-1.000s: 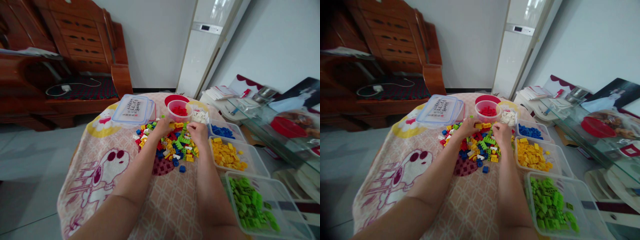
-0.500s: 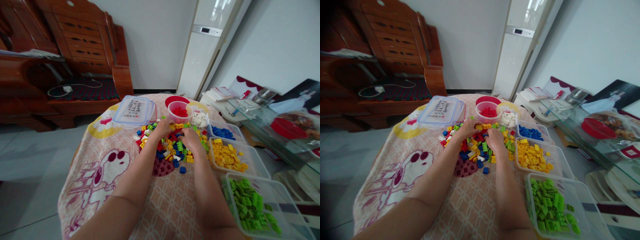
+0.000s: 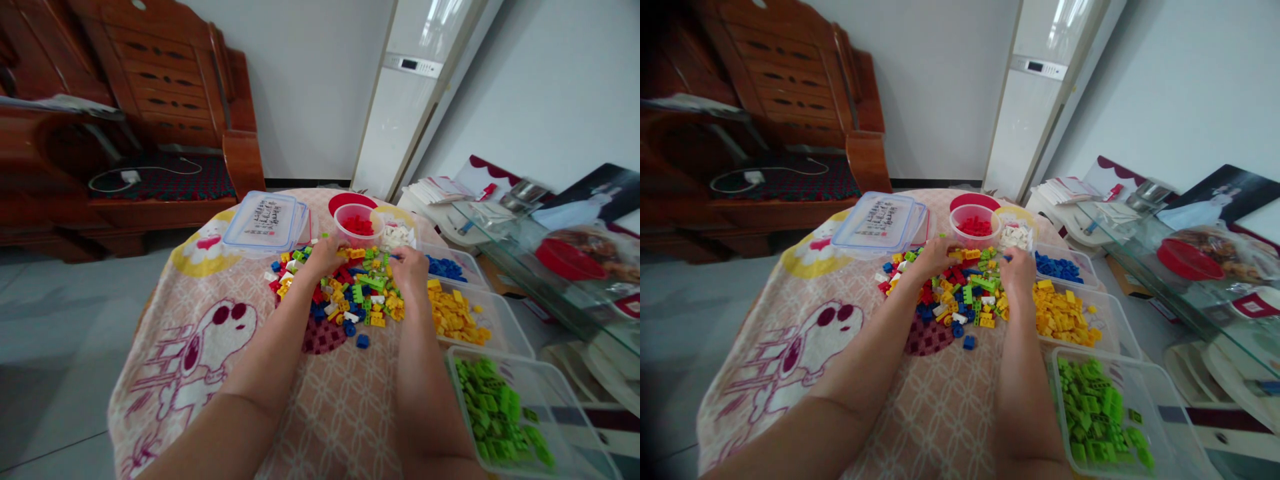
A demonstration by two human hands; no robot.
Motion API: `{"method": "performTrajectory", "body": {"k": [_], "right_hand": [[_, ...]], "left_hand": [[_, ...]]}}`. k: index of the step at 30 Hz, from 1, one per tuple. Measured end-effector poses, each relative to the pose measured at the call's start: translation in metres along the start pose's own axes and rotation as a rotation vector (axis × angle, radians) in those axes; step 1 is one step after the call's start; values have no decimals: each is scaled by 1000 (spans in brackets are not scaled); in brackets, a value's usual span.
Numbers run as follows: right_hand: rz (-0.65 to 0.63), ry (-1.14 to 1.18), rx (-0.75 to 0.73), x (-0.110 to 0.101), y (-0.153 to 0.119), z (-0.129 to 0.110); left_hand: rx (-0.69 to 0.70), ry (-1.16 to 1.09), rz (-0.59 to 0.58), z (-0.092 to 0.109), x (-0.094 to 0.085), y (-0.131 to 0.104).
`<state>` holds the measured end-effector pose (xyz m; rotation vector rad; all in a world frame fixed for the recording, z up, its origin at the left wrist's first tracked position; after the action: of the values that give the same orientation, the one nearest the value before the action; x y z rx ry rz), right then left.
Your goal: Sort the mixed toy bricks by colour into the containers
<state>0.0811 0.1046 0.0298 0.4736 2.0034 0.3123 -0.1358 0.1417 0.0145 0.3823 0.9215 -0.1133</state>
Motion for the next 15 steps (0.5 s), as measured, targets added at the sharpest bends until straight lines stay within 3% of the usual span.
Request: {"method": "performTrajectory", "body": {"k": [5, 8, 11, 15], "right_hand": [[360, 17, 179, -22, 7, 33], [507, 14, 231, -31, 7, 44], [508, 27, 227, -33, 7, 45], [384, 53, 160, -29, 6, 31]], "left_hand": [[37, -100, 30, 10, 1, 0], [60, -83, -12, 19, 7, 0], [98, 31, -94, 29, 17, -3], [158, 263, -138, 38, 31, -8]]}}
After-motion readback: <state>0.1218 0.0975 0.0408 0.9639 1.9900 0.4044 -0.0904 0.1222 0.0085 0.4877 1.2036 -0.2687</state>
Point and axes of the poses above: each hand's wrist, its own y-axis towards the middle knuckle, its own x-axis out of the palm, z = x × y, the point moved 2 cm from there along y, towards the middle knuckle, and after that the axes turned 3 degrees about z, right-handed, at the moved point
